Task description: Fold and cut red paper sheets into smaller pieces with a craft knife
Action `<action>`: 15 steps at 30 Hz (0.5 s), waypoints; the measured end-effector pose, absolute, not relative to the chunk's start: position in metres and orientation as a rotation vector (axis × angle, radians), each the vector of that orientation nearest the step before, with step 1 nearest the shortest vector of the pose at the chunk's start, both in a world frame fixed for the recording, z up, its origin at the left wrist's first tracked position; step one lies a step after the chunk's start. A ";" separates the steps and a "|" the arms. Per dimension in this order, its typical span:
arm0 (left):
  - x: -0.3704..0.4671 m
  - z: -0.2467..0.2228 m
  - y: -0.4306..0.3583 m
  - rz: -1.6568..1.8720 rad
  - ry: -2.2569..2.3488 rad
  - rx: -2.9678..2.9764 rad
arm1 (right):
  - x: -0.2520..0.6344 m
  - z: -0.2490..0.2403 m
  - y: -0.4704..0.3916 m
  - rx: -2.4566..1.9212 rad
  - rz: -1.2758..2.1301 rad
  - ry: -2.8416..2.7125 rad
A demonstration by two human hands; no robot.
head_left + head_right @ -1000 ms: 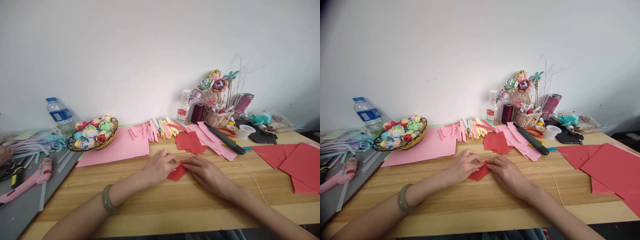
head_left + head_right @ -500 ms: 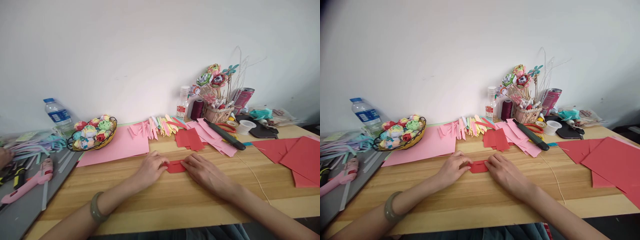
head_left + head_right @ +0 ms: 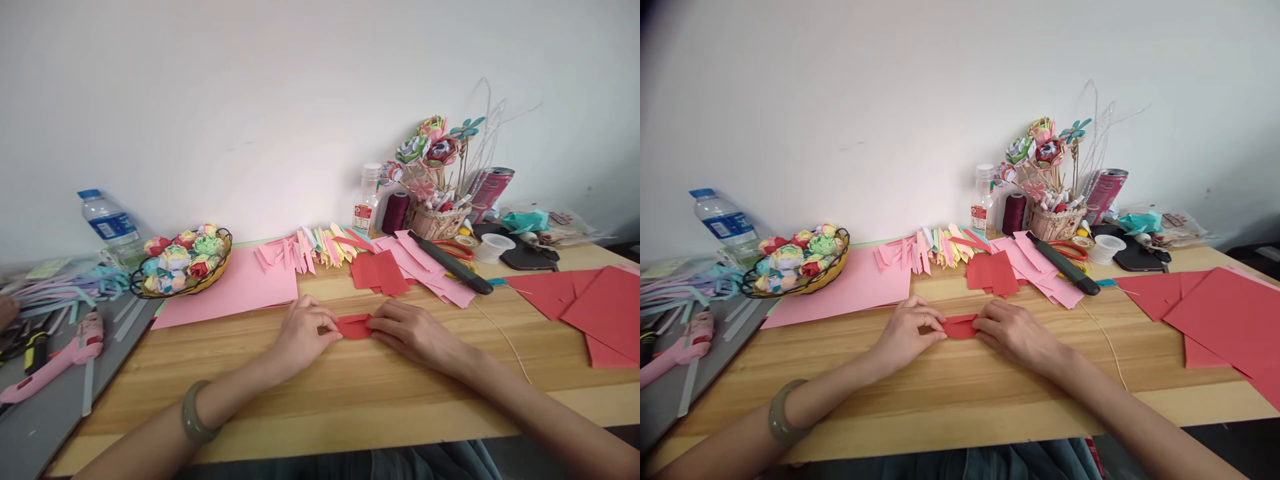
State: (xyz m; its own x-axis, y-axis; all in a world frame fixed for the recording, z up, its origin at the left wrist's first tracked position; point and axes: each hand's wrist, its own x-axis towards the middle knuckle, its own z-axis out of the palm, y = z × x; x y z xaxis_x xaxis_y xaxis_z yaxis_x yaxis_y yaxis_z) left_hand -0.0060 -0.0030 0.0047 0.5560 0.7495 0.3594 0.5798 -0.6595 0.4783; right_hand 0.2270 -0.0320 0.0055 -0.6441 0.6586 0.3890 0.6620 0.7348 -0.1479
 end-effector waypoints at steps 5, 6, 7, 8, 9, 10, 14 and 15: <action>-0.004 0.001 -0.006 0.804 1.186 2.340 | 0.226 0.007 -0.032 -1.083 0.033 -2.516; -0.004 0.000 -0.006 0.806 1.197 2.319 | 0.225 0.008 -0.033 -1.096 0.044 -2.519; -0.004 0.000 -0.007 0.810 1.207 2.307 | 0.225 0.009 -0.033 -1.104 0.060 -2.525; -0.004 -0.001 -0.007 0.819 1.212 2.306 | 0.224 0.009 -0.033 -1.108 0.073 -2.526; -0.004 -0.002 -0.007 0.833 1.212 2.312 | 0.224 0.009 -0.033 -1.113 0.081 -2.520; -0.004 -0.002 -0.007 0.850 1.210 2.322 | 0.223 0.009 -0.033 -1.122 0.083 -2.506; -0.003 -0.004 -0.008 0.875 1.225 2.329 | 0.218 0.008 -0.032 -1.190 0.093 -2.434; -0.003 -0.004 -0.009 0.872 1.241 2.327 | 0.216 0.008 -0.032 -1.215 0.109 -2.419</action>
State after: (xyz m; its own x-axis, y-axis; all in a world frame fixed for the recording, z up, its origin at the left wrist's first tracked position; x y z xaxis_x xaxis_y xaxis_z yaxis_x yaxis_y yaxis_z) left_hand -0.0032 -0.0085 -0.0038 0.4230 0.8358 0.3499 0.6124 -0.5484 0.5695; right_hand 0.2163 -0.0318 0.0076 -0.5238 0.7811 0.3399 0.7474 0.6129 -0.2565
